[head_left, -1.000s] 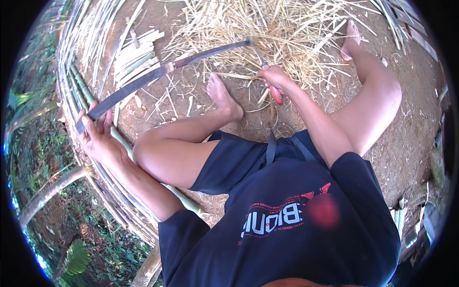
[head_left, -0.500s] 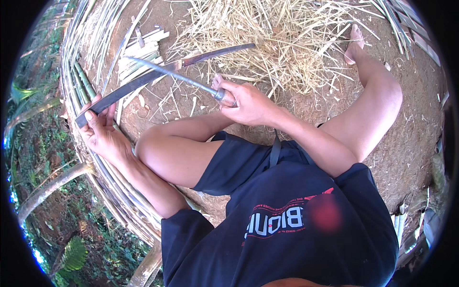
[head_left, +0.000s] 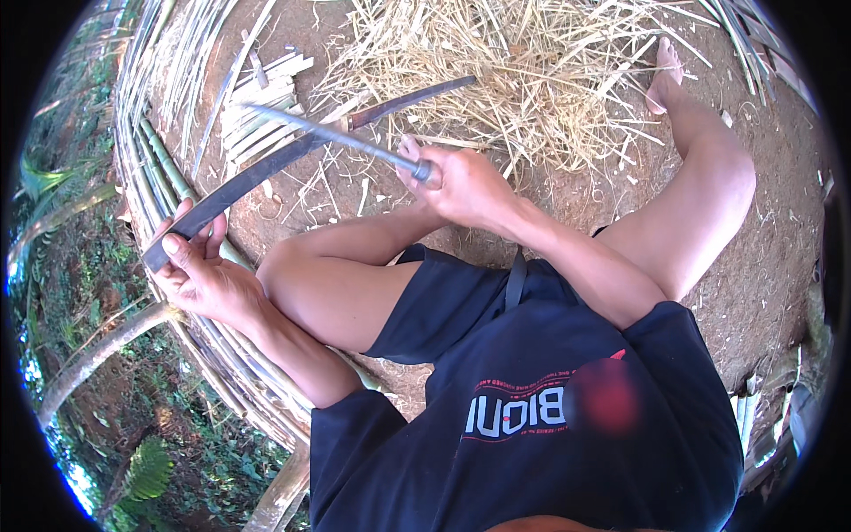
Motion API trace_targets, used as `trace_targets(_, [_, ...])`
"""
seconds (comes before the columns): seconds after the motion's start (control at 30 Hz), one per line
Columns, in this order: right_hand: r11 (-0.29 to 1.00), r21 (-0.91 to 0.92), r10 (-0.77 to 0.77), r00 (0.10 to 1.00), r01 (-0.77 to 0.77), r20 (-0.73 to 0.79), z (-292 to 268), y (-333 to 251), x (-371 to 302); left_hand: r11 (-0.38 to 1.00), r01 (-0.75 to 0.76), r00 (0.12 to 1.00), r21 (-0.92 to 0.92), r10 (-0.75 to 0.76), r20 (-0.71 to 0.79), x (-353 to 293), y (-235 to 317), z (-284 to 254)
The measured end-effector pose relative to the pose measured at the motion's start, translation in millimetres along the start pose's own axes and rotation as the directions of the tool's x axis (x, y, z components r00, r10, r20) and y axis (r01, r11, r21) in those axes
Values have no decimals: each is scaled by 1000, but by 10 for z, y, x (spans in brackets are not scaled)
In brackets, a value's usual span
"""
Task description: The person sits on the ground and uses a machete to split long bamboo stalks into thin strips. They hold the bamboo with one hand and strike it with the machete to separate the fibers, accumulating a pile of split bamboo on the ground.
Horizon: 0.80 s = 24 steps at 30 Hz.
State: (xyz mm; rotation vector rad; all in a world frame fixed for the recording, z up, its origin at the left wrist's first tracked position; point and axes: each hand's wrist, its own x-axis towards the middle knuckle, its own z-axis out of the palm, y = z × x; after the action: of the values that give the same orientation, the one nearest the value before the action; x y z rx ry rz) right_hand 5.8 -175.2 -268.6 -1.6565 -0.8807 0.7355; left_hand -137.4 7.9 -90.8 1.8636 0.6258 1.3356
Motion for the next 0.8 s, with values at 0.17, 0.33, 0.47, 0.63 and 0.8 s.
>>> trace_targets(0.17, [953,12,298,944,-302,139,-144,3,68,998,-26,1000,50,27,-13,-20,27,66])
trace_targets(0.33, [994,-24,109,984,-107,140,-158,-121,-70,998,-47,999,42,48,-14,-34,63,82])
trace_targets(0.47, [968,-41,246,969,-246,10,-66,461,83,999,-31,1000,44,31,3,14,18,54])
trace_targets(0.63, [693,-243,706,707,-679,38,-509,1270,238,998,0,999,63,2,-37,16,-19,22])
trace_targets(0.8, [622,-295,753,658,-725,-30,-664,1785,155,996,75,997,43,-73,-33,46,-74,-88])
